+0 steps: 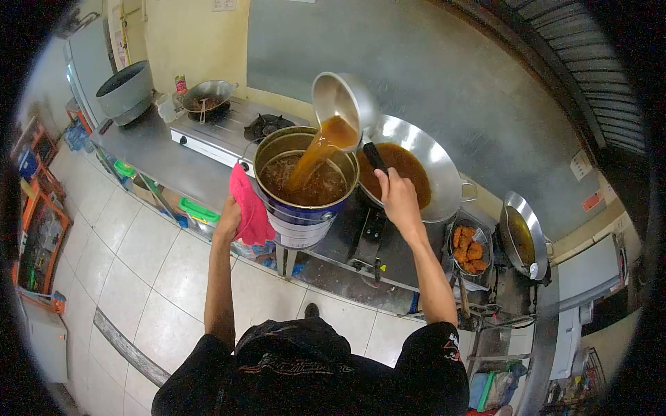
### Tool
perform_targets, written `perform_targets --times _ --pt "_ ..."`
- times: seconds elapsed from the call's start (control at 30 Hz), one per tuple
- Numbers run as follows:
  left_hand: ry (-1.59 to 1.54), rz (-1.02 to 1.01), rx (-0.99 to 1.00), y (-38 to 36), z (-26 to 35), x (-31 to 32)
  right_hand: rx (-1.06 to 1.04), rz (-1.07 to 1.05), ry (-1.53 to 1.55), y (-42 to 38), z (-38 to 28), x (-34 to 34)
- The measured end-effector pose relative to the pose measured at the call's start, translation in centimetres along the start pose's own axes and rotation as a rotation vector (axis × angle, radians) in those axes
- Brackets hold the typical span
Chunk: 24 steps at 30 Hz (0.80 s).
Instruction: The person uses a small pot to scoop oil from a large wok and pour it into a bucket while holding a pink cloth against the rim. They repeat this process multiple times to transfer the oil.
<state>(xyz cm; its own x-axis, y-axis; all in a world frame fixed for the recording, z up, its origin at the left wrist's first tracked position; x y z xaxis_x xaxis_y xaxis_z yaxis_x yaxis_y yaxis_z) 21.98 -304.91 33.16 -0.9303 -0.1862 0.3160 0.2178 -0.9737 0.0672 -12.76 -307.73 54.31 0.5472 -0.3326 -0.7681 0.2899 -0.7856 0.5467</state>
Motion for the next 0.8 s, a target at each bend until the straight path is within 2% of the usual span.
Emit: perform_targets --times 0.07,0.23,0.3,0.43,0.53,0.6,0.63,0.7,0.8 --pt "-0.006 0.011 -0.016 -0.5 0.9 0.6 -0.118 0.021 -0.138 -0.5 -0.4 0.4" --pt "-0.08 0.009 -0.009 0.0 0.2 0.4 -0.158 -0.009 -0.224 -1.2 0.0 1.2" --pt "0.007 -0.01 0.021 0.5 -0.2 0.1 -0.159 -0.082 -0.178 -1.3 0.5 1.8" --pt "-0.029 0.013 -0.006 -0.2 0.6 1.0 -0.155 -0.055 -0.119 -1.1 2.5 2.4" --pt "-0.04 -0.011 -0.008 -0.4 0.8 1.5 -0.135 -0.062 0.048 -0.1 5.9 3.5" --pt "-0.086 0.014 -0.019 -0.5 0.6 1.5 0.07 -0.17 0.428 0.7 9.1 4.4" --pt "-0.076 0.004 -0.02 -0.6 0.5 1.7 0.078 -0.159 0.433 1.0 10.3 3.9" --pt "-0.108 0.079 -0.043 -1.0 0.8 1.9 0.587 -0.451 0.948 0.2 12.9 4.5" --pt "-0.08 0.085 -0.042 -1.4 0.8 2.1 0.795 -0.401 1.225 0.4 16.7 3.5"
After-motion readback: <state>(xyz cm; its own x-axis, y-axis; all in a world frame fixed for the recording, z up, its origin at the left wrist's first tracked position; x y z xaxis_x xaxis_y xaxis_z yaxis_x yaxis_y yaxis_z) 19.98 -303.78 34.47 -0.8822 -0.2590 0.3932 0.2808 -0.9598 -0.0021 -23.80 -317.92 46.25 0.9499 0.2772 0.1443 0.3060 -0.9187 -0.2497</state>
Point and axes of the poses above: each hand's wrist, its own y-axis towards the middle knuckle, its own x-axis out of the palm, z = x × y, the point moved 6 cm from there along y, towards the middle knuckle
